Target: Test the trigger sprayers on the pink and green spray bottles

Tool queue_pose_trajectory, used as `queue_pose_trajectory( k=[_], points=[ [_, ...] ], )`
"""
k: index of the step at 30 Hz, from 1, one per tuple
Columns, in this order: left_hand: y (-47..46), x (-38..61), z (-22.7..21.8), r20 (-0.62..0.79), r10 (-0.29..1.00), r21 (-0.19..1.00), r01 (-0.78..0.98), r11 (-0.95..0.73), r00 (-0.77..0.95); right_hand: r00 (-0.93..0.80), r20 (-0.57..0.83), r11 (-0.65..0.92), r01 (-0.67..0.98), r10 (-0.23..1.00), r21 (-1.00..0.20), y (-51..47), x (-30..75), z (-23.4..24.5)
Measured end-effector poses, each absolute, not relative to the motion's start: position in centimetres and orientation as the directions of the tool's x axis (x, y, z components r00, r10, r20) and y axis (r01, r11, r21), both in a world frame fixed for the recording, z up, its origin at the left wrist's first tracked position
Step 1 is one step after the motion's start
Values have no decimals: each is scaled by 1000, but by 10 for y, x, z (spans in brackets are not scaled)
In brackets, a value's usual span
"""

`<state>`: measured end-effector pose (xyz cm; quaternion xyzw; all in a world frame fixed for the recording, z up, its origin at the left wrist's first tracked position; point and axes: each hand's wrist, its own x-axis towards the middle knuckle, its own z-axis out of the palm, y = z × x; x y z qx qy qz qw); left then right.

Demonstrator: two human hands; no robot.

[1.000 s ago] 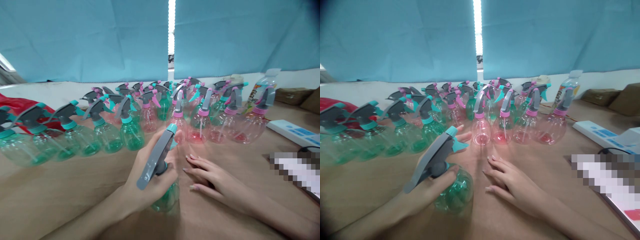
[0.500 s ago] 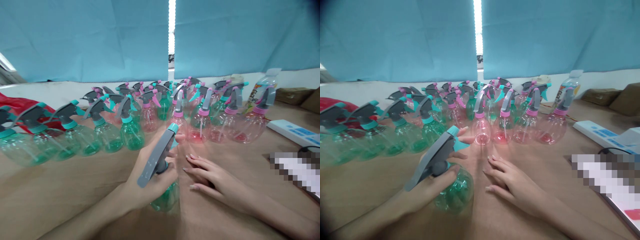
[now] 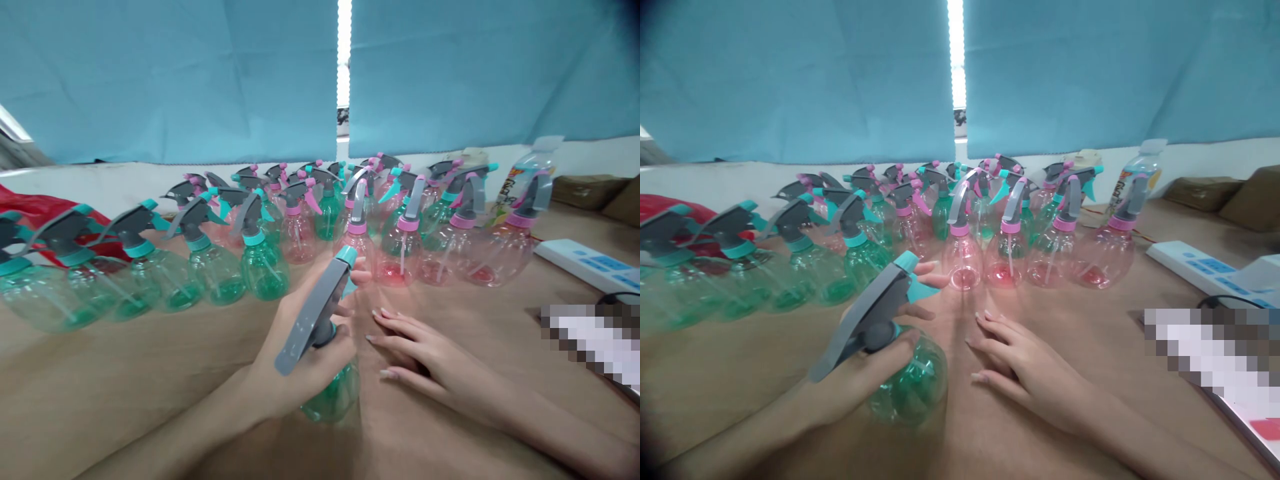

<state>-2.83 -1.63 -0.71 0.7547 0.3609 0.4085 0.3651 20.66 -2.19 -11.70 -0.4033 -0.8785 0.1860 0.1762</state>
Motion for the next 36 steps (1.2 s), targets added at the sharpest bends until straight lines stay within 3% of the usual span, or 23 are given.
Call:
queue_pose_trajectory(
  k=[16, 28, 36],
  points=[
    [-16, -28, -8, 350, 853, 830, 295, -474, 387, -616, 161, 613, 650, 771, -448, -22, 206, -118],
    [-19, -30, -5, 414, 829, 752, 373, -544, 376, -630, 147, 626, 661, 763, -415, -22, 204, -114],
    [-14, -29, -11, 406, 869, 775, 399, -491, 282, -634, 167, 635, 644, 755, -426, -22, 203, -110]
  ],
)
